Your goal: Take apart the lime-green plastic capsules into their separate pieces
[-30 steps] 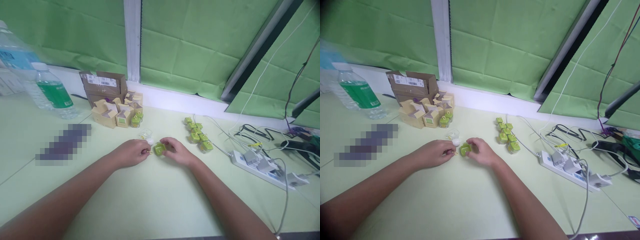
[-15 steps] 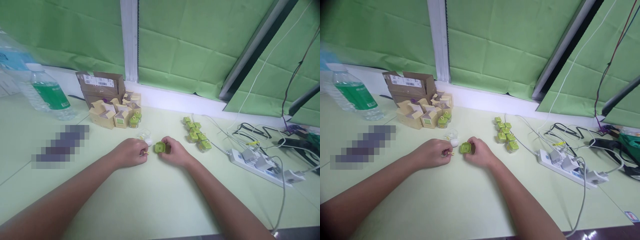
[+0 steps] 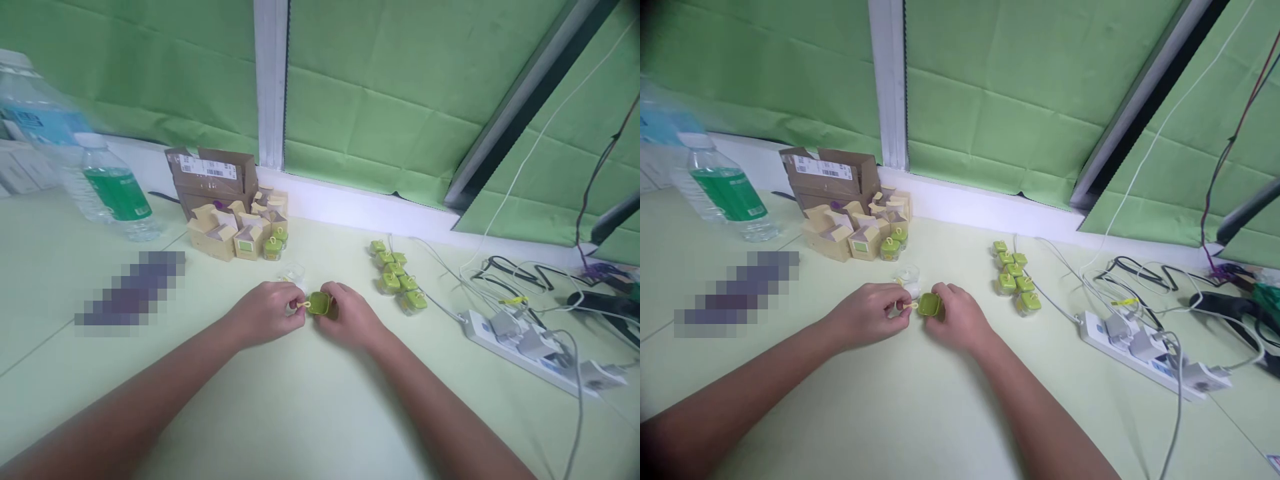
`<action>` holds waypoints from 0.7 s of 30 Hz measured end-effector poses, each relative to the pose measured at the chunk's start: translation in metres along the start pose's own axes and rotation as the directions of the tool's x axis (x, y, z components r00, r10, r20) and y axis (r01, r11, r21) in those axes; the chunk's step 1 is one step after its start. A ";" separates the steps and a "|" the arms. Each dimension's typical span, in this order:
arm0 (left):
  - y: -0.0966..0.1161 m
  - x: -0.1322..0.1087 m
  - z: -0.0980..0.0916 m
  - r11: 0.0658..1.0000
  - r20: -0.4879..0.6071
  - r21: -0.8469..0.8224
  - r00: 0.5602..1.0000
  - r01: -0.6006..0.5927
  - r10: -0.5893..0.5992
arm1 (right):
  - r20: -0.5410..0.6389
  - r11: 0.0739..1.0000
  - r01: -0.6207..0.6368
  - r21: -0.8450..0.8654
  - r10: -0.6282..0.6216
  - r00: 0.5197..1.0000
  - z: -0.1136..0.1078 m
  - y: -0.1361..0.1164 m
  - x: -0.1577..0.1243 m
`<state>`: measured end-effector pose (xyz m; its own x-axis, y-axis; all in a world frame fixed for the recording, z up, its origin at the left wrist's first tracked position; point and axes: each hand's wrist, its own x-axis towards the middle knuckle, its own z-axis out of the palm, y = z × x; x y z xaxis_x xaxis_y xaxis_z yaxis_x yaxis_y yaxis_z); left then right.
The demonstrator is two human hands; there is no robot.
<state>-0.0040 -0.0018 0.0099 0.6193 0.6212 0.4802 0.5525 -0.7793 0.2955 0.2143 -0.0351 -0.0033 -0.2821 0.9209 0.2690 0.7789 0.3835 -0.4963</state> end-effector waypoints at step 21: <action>0.011 0.000 0.002 0.997 0.189 0.081 0.982 -0.007 -0.009 | 0.034 0.990 0.070 -0.119 -0.067 0.997 0.009 -0.027 -0.008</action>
<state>0.0036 -0.0099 0.0113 0.7090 0.6321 0.3126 0.5916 -0.7744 0.2243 0.1902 -0.0519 0.0011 -0.3520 0.8951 0.2735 0.8184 0.4362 -0.3741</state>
